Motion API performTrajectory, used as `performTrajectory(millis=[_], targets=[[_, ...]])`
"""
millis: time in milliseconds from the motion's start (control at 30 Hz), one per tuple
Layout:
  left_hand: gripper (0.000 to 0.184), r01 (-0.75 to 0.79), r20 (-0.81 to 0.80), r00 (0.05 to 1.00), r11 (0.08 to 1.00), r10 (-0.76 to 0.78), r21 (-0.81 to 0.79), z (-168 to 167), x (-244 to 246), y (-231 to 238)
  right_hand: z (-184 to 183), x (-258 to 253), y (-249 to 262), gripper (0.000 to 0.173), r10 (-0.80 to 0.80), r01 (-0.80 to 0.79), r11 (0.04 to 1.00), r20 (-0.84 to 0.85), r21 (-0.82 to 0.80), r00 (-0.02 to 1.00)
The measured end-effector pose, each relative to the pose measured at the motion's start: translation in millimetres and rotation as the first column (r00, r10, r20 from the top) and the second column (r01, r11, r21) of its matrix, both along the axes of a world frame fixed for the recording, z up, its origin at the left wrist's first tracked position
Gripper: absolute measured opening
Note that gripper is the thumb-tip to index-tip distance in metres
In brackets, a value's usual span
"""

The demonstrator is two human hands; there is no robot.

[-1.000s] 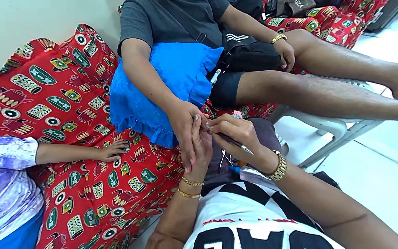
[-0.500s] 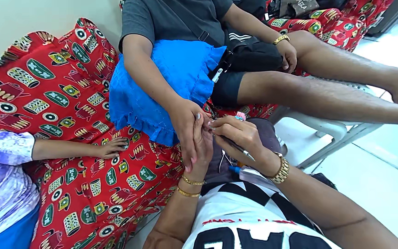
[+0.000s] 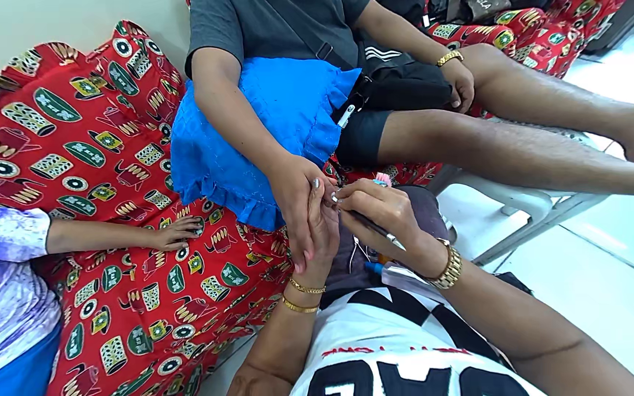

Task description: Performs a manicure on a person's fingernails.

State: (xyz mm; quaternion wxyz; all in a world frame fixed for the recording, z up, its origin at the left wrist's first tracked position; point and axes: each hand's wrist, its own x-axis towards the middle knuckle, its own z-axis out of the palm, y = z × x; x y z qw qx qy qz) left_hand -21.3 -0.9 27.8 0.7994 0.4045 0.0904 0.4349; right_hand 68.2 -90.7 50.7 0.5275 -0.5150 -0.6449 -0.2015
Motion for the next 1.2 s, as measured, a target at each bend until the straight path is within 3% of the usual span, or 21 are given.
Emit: performTrajectory(millis=[67, 167, 200, 267, 333, 367, 467, 600, 700, 833, 933, 1000, 1033, 1067, 1100, 1133, 1167, 1200], targets=[[0.028, 0.002, -0.003, 1.0, 1.0, -0.002, -0.007, -1, 1, 1, 0, 4, 3, 0.006, 0.022, -0.022, 1.0, -0.059, -0.016, 0.998], [0.026, 0.028, 0.045, 0.999, 0.999, -0.027, -0.024, -2, 0, 2, 9, 9, 2, 0.003, 0.151, -0.189, 0.981, -0.43, -0.048, 0.89], [0.026, 0.044, 0.066, 0.997, 0.999, -0.042, -0.027, -3, 1, 2, 16, 7, 1, 0.005, 0.21, -0.268, 0.963, -0.587, -0.013, 0.782], [0.023, 0.039, 0.091, 0.995, 0.999, -0.037, -0.017, -5, 3, 3, 28, 0, 2, 0.01, 0.39, -0.448, 0.876, -0.809, 0.179, 0.44], [0.018, 0.043, 0.125, 0.991, 0.999, -0.043, 0.005, -10, 4, 4, 32, -6, 13, 0.013, 0.512, -0.546, 0.754, -0.848, 0.365, 0.14], [0.019, 0.049, 0.117, 0.992, 0.999, -0.049, 0.007, -11, 4, 5, 30, -5, 22, 0.014, 0.514, -0.541, 0.745, -0.853, 0.39, 0.092], [0.033, 0.035, 0.029, 0.999, 0.999, -0.034, -0.02, -11, 5, 2, 21, 7, 37, 0.017, 0.437, -0.371, 0.847, -0.896, 0.38, 0.082], [0.025, 0.06, 0.126, 0.99, 0.998, -0.063, 0.031, -10, 6, 1, 23, -14, 19, 0.019, 0.51, -0.451, 0.774, -0.86, 0.444, 0.028], [0.029, 0.044, 0.039, 0.998, 0.999, -0.045, 0.03, -17, 8, 2, 11, -2, 23, 0.022, 0.386, -0.341, 0.872, -0.921, 0.35, 0.042], [0.024, 0.107, 0.091, 0.988, 0.981, -0.123, 0.163, -17, 0, -1, 19, -3, 25, 0.021, 0.535, -0.391, 0.751, -0.838, 0.532, -0.111], [0.029, 0.1, -0.043, 0.995, 0.98, -0.094, 0.172, -17, -6, -8, -6, 28, 35, 0.018, 0.358, -0.383, 0.869, -0.933, 0.315, 0.045], [0.028, 0.085, -0.102, 0.992, 0.984, -0.07, 0.155, -19, -6, -10, -27, 59, 21, 0.009, 0.081, -0.388, 0.921, -0.961, -0.029, 0.265], [0.027, 0.079, -0.124, 0.99, 0.987, -0.062, 0.139, -20, -6, -11, -36, 68, 7, 0.001, -0.099, -0.422, 0.858, -0.901, -0.292, 0.423], [0.027, 0.056, -0.143, 0.989, 0.992, -0.04, 0.114, -22, -2, -11, -41, 72, -6, 0.007, -0.251, -0.431, 0.705, -0.766, -0.564, 0.592], [0.025, 0.02, -0.169, 0.986, 0.995, -0.003, 0.095, -25, 5, -10, -44, 71, -15, 0.012, -0.35, -0.403, 0.478, -0.59, -0.781, 0.728], [0.023, 0.011, -0.183, 0.983, 0.996, 0.007, 0.093, -29, 8, -10, -47, 68, -21, 0.014, -0.391, -0.345, 0.251, -0.421, -0.904, 0.818], [0.024, 0.02, -0.193, 0.981, 0.994, 0.001, 0.108, -33, 10, -9, -51, 64, -25, 0.015, -0.394, -0.276, 0.085, -0.287, -0.957, 0.873], [0.025, 0.041, -0.211, 0.977, 0.989, -0.009, 0.145, -38, 10, -9, -53, 61, -30, 0.016, -0.375, -0.206, 0.017, -0.197, -0.978, 0.906]])
